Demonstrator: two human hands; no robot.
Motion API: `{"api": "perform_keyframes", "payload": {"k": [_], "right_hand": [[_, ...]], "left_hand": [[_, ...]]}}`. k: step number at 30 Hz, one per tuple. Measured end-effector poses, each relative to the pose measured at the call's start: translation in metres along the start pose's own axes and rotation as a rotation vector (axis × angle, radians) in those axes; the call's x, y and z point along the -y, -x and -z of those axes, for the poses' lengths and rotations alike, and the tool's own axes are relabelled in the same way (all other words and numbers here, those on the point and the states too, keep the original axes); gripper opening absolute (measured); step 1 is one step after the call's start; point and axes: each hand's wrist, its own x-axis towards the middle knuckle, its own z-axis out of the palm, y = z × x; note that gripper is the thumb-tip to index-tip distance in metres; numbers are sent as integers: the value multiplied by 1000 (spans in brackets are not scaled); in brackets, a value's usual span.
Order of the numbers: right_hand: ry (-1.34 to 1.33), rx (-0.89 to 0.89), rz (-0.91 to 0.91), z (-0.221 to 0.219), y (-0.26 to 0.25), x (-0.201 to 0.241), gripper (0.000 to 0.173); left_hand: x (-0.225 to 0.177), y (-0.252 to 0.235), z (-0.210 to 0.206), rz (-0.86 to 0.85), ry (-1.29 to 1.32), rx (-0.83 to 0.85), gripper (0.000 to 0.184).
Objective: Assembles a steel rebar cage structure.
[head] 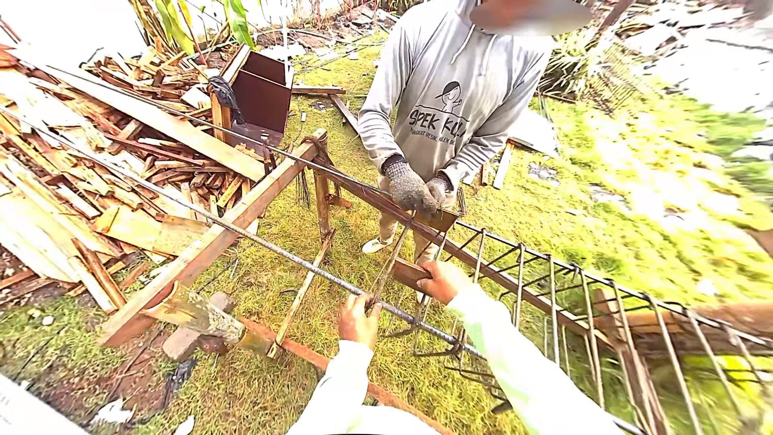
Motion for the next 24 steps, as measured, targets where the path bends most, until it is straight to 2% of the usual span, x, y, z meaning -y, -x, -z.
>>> {"api": "perform_keyframes", "payload": {"k": [4,16,22,24], "right_hand": [[-107,-65,15,-5,-4,-10,24],[18,-50,-62,-5,-3,17,20],[-103,-90,-35,-11,-10,5,19],[-127,-157,16,-20,-16,-5,17]], "left_hand": [[2,-1,1,-13,29,17,26],[8,-4,5,-79,37,39,24],[1,-6,9,4,19,98,25],[-1,-7,9,31,16,105,24]]}}
